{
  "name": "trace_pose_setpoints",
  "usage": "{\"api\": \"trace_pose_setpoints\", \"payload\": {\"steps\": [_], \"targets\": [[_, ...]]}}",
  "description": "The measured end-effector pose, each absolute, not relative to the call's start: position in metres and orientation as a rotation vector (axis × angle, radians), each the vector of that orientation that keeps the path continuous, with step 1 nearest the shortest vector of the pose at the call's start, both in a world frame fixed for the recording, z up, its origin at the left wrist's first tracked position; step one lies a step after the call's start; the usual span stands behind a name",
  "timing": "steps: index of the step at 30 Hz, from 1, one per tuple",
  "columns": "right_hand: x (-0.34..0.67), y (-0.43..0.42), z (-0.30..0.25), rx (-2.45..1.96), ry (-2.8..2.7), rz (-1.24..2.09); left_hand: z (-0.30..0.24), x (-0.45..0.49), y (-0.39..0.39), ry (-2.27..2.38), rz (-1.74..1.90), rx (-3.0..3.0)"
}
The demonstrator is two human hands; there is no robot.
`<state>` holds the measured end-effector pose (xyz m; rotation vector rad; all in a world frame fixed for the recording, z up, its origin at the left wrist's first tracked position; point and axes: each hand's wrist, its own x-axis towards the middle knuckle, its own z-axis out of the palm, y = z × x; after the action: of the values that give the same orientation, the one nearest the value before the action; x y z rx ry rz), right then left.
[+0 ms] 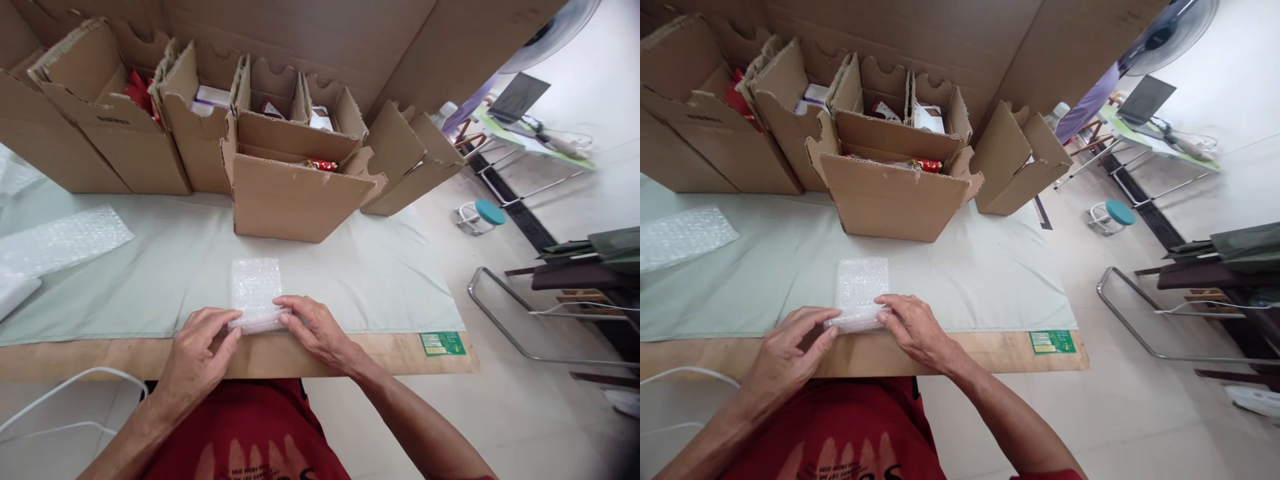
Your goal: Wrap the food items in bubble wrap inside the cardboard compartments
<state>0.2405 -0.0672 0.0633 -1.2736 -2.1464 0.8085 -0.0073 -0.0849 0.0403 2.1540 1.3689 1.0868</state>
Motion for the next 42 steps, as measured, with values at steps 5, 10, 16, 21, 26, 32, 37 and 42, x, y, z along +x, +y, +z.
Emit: {"api": "trace_pose_setpoints", "payload": {"steps": [5, 10, 16, 21, 26, 32, 37, 42], "targets": [[0.237, -0.074, 0.059, -1.212, -2.090, 0.216, 0.036, -0.002, -0.076, 1.620, 0.947, 1.839], [0.230, -0.068, 0.054, -1.000, -2.490, 0.128, 0.034, 0.004, -0.062, 1.683, 0.911, 1.867], [0.226, -0.058, 0.044, -1.102, -2.280, 0.350, 0.043, 0.001, -0.076, 1.693, 1.052, 1.324], [0.223, -0.067, 0.055, -1.324, -1.885, 0.940, 0.053, 0.009, -0.090, 1.331, 0.997, 0.618], [0.216, -0.076, 0.068, -1.249, -1.662, 1.380, 0.051, 0.028, -0.085, 1.024, 1.001, 0.510], [0.236, -0.059, 0.084, -1.318, -1.746, 0.993, 0.048, 0.027, -0.084, 1.140, 1.000, 0.729], [0.234, -0.043, 0.105, -1.276, -1.976, 1.231, 0.055, 0.029, -0.087, 1.339, 0.900, 1.209], [0.229, -0.046, 0.125, -1.327, -2.072, 0.973, 0.065, 0.035, -0.082, 1.341, 0.909, 1.422]]}}
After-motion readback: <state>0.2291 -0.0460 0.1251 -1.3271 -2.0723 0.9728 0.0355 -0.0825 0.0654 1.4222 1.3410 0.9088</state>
